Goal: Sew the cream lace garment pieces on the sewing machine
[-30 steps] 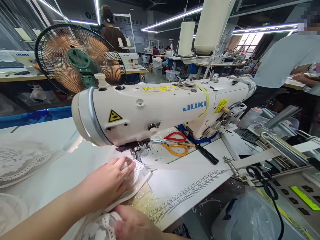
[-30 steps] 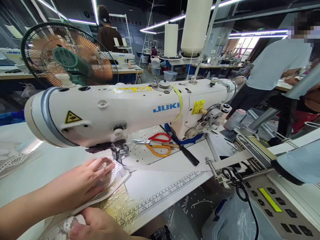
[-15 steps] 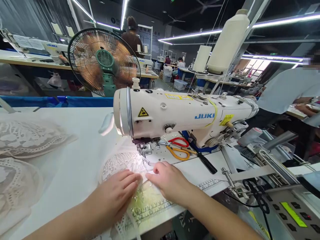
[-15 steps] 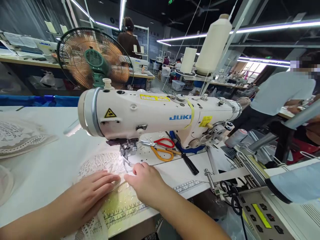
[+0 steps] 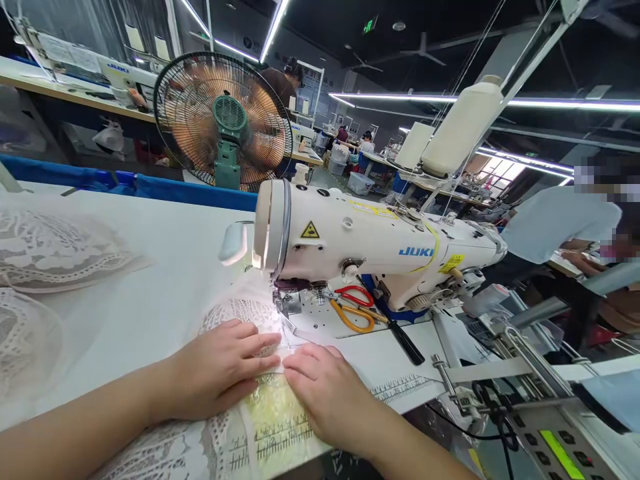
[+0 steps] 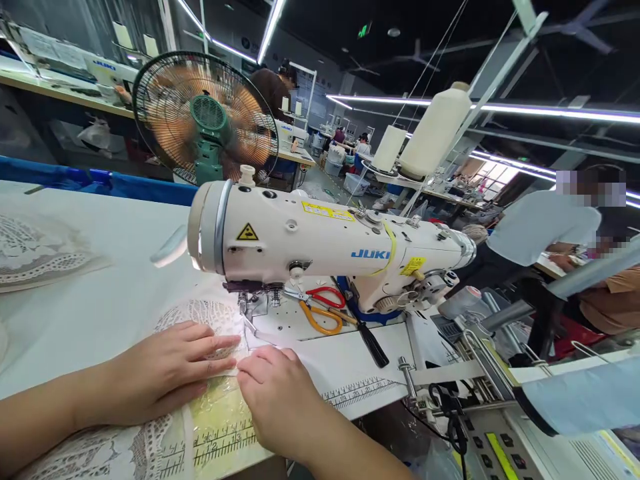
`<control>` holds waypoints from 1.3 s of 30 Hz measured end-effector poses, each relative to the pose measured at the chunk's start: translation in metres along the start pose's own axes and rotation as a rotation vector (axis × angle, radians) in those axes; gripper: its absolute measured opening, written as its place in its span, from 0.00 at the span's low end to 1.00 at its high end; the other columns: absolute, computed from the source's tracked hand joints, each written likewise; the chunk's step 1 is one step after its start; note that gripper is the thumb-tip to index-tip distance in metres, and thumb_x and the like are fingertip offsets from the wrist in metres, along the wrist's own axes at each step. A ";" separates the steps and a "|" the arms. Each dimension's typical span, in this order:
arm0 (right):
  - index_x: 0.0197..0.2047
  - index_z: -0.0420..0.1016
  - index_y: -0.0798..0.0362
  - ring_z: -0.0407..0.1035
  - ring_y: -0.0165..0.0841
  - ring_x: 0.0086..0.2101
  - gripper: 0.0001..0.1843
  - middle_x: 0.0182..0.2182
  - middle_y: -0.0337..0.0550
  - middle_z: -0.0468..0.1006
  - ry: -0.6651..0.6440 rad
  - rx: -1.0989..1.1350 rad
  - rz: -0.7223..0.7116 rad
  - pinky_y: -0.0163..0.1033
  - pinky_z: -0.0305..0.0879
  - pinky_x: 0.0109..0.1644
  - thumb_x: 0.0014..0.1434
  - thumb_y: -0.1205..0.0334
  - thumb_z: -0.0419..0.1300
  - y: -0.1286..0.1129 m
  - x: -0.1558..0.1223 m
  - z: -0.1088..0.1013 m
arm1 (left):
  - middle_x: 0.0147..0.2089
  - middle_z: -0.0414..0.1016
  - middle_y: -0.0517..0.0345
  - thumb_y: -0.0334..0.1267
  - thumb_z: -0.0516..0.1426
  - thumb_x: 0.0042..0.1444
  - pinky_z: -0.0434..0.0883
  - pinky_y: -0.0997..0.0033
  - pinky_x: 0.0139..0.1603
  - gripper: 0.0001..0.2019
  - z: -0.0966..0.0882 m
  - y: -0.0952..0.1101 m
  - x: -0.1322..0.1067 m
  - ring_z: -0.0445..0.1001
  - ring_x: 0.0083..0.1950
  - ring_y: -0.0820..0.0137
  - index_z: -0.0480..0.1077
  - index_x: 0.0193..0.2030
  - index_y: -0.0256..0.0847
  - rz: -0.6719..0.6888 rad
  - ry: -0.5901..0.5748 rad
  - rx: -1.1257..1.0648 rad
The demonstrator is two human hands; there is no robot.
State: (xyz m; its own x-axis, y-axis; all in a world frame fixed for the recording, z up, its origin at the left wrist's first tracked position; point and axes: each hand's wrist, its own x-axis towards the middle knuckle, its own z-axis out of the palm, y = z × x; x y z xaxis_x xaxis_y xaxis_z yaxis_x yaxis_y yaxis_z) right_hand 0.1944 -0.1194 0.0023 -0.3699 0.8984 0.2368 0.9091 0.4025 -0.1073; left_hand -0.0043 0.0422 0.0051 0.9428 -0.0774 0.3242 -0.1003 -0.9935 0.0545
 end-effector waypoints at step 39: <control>0.52 0.75 0.58 0.72 0.41 0.43 0.15 0.55 0.49 0.79 0.150 0.031 0.103 0.45 0.72 0.47 0.69 0.63 0.50 0.006 0.022 0.015 | 0.48 0.83 0.55 0.31 0.45 0.71 0.68 0.62 0.51 0.19 0.005 -0.074 0.020 0.75 0.46 0.62 0.78 0.48 0.45 0.190 0.139 0.101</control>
State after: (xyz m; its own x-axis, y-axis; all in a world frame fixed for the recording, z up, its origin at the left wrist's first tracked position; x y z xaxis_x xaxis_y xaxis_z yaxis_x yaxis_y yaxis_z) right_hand 0.1891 -0.0944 -0.0078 -0.2399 0.8998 0.3644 0.9336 0.3168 -0.1676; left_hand 0.0235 0.1139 0.0032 0.8565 -0.2586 0.4466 -0.2331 -0.9660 -0.1123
